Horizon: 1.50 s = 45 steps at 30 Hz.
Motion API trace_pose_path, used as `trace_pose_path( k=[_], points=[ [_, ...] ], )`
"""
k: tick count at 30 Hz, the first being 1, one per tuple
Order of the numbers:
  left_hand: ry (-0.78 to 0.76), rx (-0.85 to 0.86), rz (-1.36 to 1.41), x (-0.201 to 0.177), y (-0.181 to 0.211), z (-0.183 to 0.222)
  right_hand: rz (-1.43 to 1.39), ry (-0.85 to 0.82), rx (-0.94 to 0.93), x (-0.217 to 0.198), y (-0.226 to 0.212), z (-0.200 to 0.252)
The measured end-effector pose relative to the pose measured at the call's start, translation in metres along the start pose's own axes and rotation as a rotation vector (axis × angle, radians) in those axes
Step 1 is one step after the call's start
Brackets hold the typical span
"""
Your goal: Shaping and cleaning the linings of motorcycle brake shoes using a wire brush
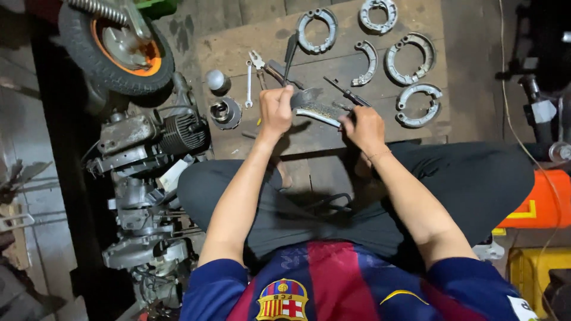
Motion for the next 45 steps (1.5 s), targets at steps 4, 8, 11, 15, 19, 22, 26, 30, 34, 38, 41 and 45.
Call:
trace_pose_path(
  k=[4, 8, 11, 15, 19, 22, 26, 30, 34, 38, 41, 45],
  points=[
    [-0.047, -0.015, -0.037, 0.0, -0.012, 0.01, 0.168, -0.238, -0.026, 0.017, 0.0, 0.013],
    [-0.074, -0.022, -0.123, 0.007, -0.031, 0.021, 0.13, -0.26, 0.001, 0.019, 0.002, 0.02],
    [-0.095, -0.042, -0.182, 0.015, -0.035, 0.032, -0.021, -0.362, 0.09, 0.004, -0.003, 0.025],
    [-0.162, -0.284, -0.282, 0.035, -0.046, 0.057, -0.259, -0.588, 0.41, -0.047, -0.022, 0.04],
    [-0.279, -0.389, -0.308, 0.058, -0.054, 0.076, -0.392, -0.512, 0.571, -0.048, -0.005, 0.064],
    [-0.377, -0.422, -0.319, 0.069, -0.068, 0.092, -0.411, -0.495, 0.644, -0.047, 0.005, 0.078],
    [-0.375, -0.41, -0.351, 0.079, -0.089, 0.103, -0.478, -0.503, 0.698, -0.062, -0.013, 0.08],
    [-0.291, -0.371, -0.428, 0.082, -0.092, 0.099, -0.468, -0.543, 0.732, -0.057, -0.02, 0.088],
    [-0.285, -0.334, -0.508, 0.096, -0.094, 0.099, -0.475, -0.546, 0.74, -0.058, -0.02, 0.098],
    [-0.296, -0.229, -0.603, 0.105, -0.097, 0.098, -0.455, -0.545, 0.763, -0.051, -0.011, 0.103],
    [-0.287, -0.213, -0.592, 0.102, -0.095, 0.1, -0.466, -0.531, 0.787, -0.049, -0.012, 0.105],
    [-0.218, -0.239, -0.508, 0.097, -0.102, 0.095, -0.48, -0.48, 0.805, -0.051, -0.012, 0.099]
  ],
)
Point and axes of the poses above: each hand's wrist, its own z-axis away from the middle knuckle, its own x-axis out of the palm, y = z × x, the point moved 4 cm from there along -z, towards the middle knuckle, and after that the axes turned 8 degrees about x, right-handed, at the moved point
